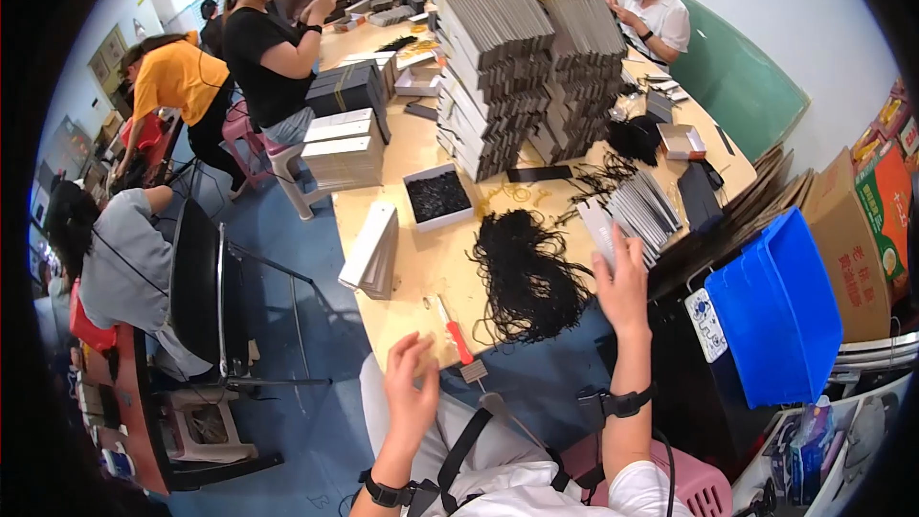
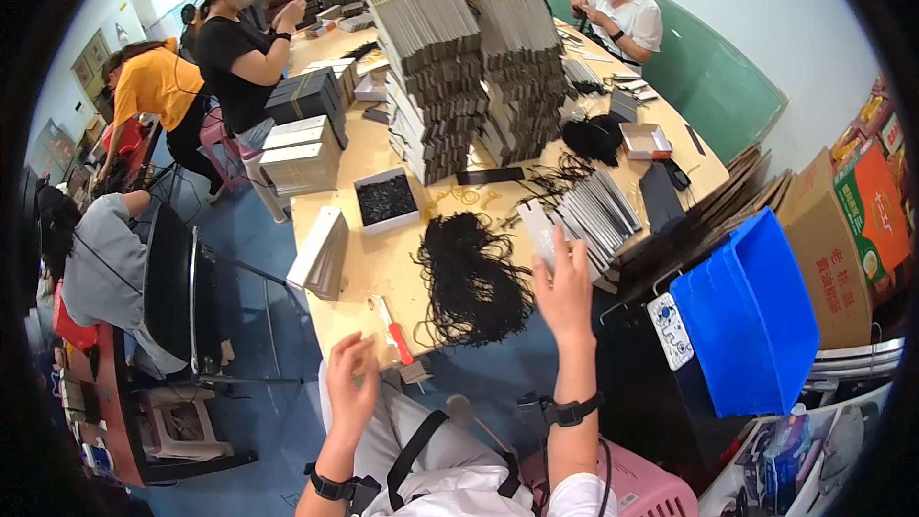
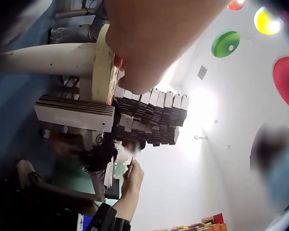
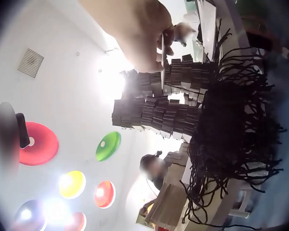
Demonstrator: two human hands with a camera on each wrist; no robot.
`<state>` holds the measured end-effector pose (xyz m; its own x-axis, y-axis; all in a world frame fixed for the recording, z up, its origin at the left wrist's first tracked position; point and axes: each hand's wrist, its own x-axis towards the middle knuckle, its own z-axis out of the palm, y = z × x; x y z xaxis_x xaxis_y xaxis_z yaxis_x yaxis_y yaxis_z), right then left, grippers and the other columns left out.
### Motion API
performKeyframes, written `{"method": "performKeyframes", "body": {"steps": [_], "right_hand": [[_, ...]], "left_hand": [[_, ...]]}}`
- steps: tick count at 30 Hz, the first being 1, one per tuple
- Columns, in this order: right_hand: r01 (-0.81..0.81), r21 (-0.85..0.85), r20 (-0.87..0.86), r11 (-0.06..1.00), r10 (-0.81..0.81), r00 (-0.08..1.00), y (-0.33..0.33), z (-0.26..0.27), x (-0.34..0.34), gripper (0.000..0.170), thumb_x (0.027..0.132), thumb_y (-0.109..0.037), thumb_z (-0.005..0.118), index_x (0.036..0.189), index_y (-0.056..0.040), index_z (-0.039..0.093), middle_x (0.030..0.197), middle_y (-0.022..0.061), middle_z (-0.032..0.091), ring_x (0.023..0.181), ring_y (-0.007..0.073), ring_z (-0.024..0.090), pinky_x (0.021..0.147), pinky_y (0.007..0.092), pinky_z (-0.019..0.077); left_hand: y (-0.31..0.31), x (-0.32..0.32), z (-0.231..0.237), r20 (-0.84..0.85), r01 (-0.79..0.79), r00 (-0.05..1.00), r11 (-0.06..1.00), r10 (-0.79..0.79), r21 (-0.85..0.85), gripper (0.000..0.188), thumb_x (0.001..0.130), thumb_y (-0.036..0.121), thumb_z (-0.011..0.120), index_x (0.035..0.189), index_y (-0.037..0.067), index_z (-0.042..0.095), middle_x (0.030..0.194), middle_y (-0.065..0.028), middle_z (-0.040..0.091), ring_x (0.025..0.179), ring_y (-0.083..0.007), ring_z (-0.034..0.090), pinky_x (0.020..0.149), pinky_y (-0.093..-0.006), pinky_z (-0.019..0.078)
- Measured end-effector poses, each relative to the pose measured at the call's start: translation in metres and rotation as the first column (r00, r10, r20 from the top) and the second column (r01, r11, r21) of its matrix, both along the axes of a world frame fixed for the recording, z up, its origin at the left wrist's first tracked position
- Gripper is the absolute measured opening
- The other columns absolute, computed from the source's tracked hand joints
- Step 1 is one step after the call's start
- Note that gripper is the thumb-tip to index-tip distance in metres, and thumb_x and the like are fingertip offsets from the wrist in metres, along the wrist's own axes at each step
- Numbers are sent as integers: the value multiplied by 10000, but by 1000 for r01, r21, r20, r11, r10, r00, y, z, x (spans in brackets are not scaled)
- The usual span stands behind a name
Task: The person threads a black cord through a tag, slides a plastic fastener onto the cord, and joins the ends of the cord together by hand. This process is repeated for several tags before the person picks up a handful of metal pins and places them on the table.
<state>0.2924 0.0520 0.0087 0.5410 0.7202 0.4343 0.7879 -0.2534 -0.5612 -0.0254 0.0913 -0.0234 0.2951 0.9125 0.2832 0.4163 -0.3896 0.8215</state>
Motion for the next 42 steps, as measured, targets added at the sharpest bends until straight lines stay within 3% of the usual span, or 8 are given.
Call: {"method": "performKeyframes", "body": {"steps": [5,14,18,22,31,32,36,42], "right_hand": [[37,-28,126,999,-33,992,5,-2,24,429,911,-47,496,1336,-3,469,1001,162,469,907,329,532,819,404,440],[255,43,517,966,-240,821,-1,-31,20,413,809,-19,594,1218,-26,537,1218,162,510,1098,335,494,922,414,404],[-464,88,-58,882,469,881,9,-18,-39,127,781,-77,666,901,-48,638,984,90,611,940,286,555,843,391,435],[-631,-109,62,768,639,767,8,-10,-102,140,757,-143,713,857,-91,632,859,45,541,837,232,514,739,339,391],[-606,-96,56,789,612,789,19,-8,-118,70,820,-68,653,834,-71,584,811,33,546,766,186,522,698,327,392],[-585,46,-228,810,579,783,20,-7,-120,58,847,-57,638,855,-56,580,812,37,581,742,150,546,671,298,420],[-358,399,-779,844,518,354,24,14,-132,45,907,-44,600,886,-14,573,830,76,664,688,88,598,622,220,485],[-366,434,-808,823,536,246,30,-2,-145,131,899,-56,618,1008,15,630,846,105,684,642,119,602,637,240,493]], "left_hand": [[2,1,-3,63,-18,998,996,23,-86,254,839,-41,573,1081,19,622,1132,-121,576,792,-194,620,695,-264,505],[45,22,3,-360,-78,922,980,141,185,325,855,103,620,1177,69,598,1108,-112,570,899,-284,616,694,-368,518],[52,33,-5,-391,-180,883,957,259,227,286,834,160,659,1105,84,609,1064,-94,567,899,-289,615,661,-396,514],[60,35,-6,-356,-235,881,941,312,243,211,836,208,676,1018,121,616,1038,-57,577,785,-287,640,626,-398,499],[64,28,-9,-355,-236,899,967,255,97,143,866,191,635,946,84,585,988,-89,569,779,-308,628,645,-417,491],[63,29,-8,-375,-230,892,967,254,108,134,870,171,624,930,64,569,970,-104,567,782,-318,623,647,-422,489],[58,26,-10,-332,-184,917,973,221,140,125,882,115,589,910,11,525,934,-154,552,776,-353,601,660,-437,485],[32,8,1,150,0,988,961,44,-277,53,895,-12,547,920,-43,513,857,-153,599,741,-262,633,661,-345,497]]}}
